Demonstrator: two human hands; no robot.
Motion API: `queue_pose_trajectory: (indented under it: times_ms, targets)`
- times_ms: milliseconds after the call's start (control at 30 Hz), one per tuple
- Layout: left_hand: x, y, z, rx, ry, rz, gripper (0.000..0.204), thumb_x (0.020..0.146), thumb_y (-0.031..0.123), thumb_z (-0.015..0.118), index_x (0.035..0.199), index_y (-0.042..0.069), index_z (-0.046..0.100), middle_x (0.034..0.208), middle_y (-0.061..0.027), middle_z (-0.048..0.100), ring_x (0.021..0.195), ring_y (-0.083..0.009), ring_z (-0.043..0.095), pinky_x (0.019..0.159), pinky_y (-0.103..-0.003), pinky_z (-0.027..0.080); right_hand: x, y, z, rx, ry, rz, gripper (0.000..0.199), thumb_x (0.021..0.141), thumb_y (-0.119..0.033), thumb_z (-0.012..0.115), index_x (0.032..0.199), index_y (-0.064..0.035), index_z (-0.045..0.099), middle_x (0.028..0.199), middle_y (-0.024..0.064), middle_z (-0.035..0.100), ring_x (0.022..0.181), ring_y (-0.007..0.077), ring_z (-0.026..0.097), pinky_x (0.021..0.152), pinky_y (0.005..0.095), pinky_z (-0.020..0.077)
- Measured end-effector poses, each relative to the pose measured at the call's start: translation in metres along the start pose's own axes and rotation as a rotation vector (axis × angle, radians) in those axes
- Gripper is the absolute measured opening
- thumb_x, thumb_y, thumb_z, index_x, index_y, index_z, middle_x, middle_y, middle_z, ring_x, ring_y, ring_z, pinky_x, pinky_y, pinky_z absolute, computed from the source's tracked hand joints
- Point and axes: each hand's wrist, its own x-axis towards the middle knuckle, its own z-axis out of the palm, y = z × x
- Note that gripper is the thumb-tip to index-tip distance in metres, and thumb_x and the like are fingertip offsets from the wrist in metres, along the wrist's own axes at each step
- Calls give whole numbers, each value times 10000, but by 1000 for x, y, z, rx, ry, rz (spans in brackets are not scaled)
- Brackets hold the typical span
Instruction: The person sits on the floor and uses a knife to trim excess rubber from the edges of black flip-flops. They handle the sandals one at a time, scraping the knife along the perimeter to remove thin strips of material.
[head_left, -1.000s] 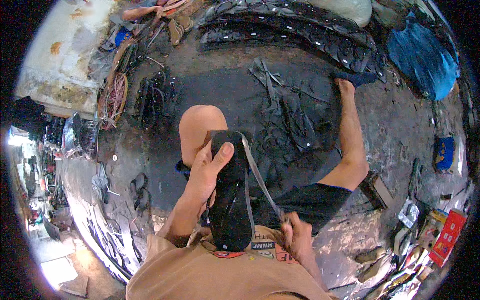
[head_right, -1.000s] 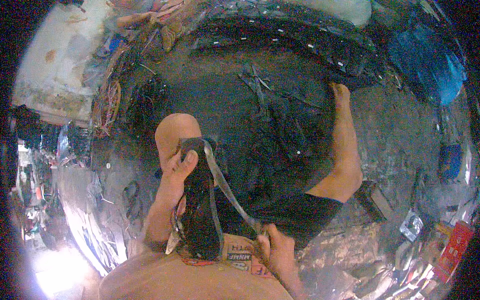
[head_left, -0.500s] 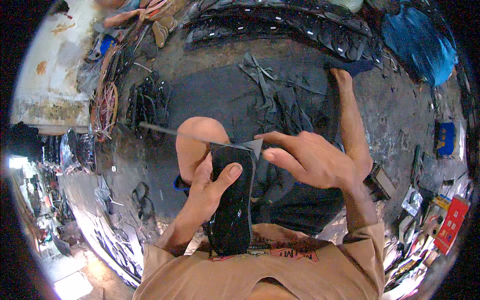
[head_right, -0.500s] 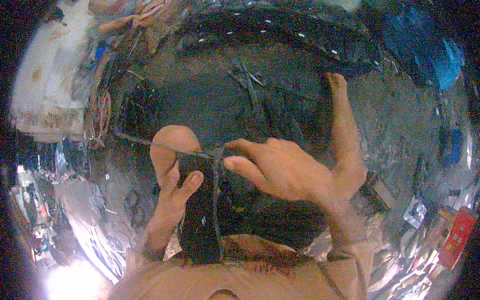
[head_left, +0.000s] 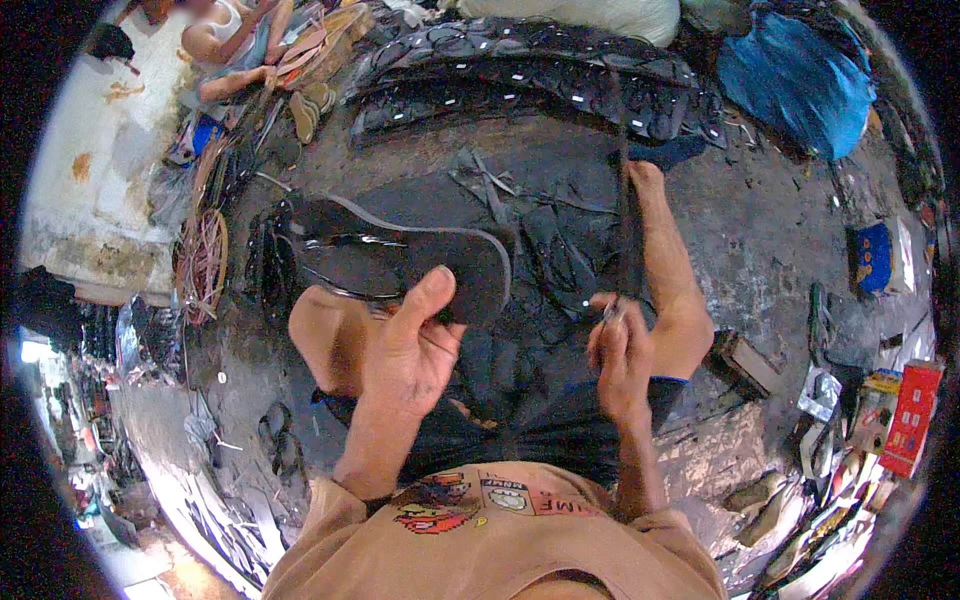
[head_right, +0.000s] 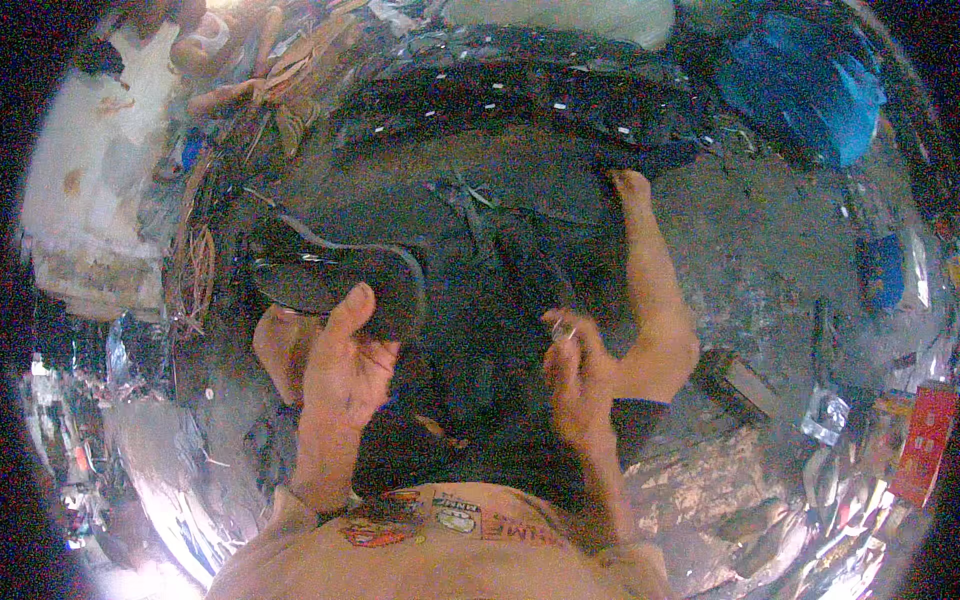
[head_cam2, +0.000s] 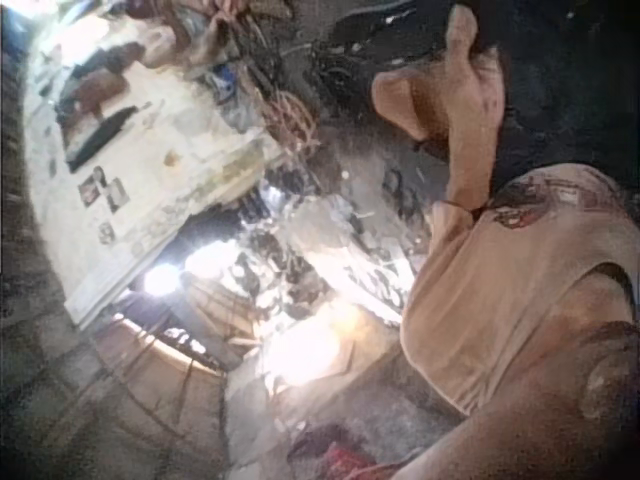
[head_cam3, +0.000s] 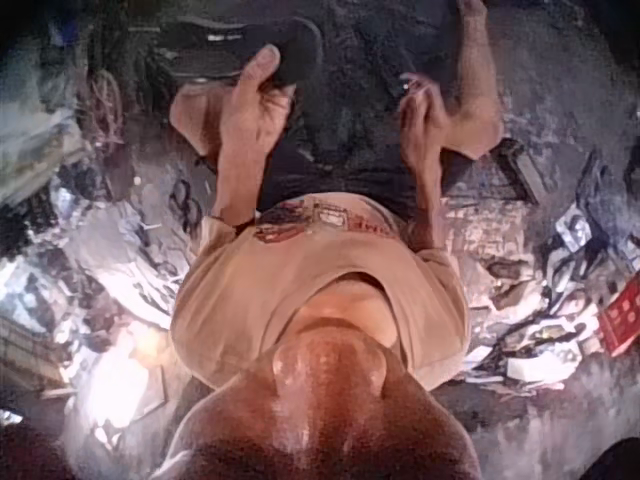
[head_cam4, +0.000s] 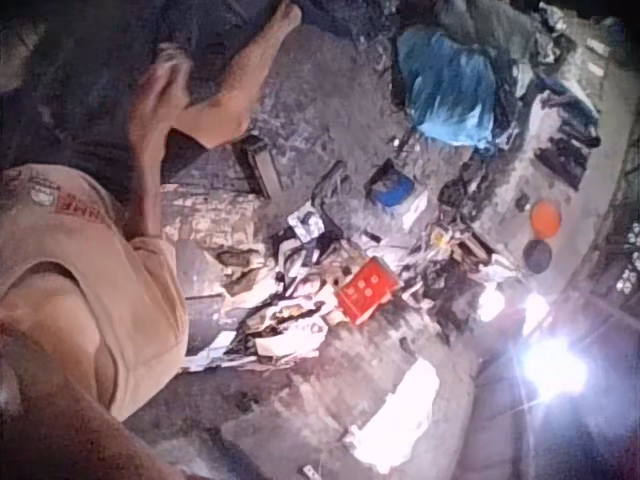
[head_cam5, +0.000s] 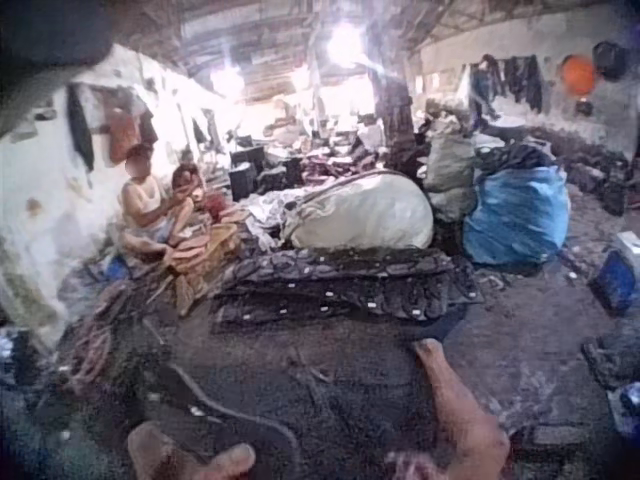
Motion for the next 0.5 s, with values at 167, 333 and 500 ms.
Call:
queue_pose_trajectory:
  times_ms: [167,333,500]
  targets:
    - [-12,-28,11,-112,101,-131,225,978,183,741,1183,111,683,1132,-54,754,1020,-189,734,871,-368,641,-98,-15,-8,-260,-163,39,362,1077,-356,503,1117,-33,662,623,66,493,534,164,497,524,341,384]
    - [-24,-35,9,-114,87,-160,223,990,163,721,1201,115,670,1142,-46,746,994,-194,736,834,-366,653,-141,-4,-33,-395,-200,169,346,1003,-371,588,1156,-72,672,819,218,691,751,440,698,682,472,543]
    - [-38,-47,-25,52,55,-173,324,968,86,722,1273,124,621,1161,-54,732,987,-238,734,818,-426,657,-76,-11,-39,-531,-199,0,291,999,-343,629,1050,-57,631,776,206,637,731,429,662,645,473,501]
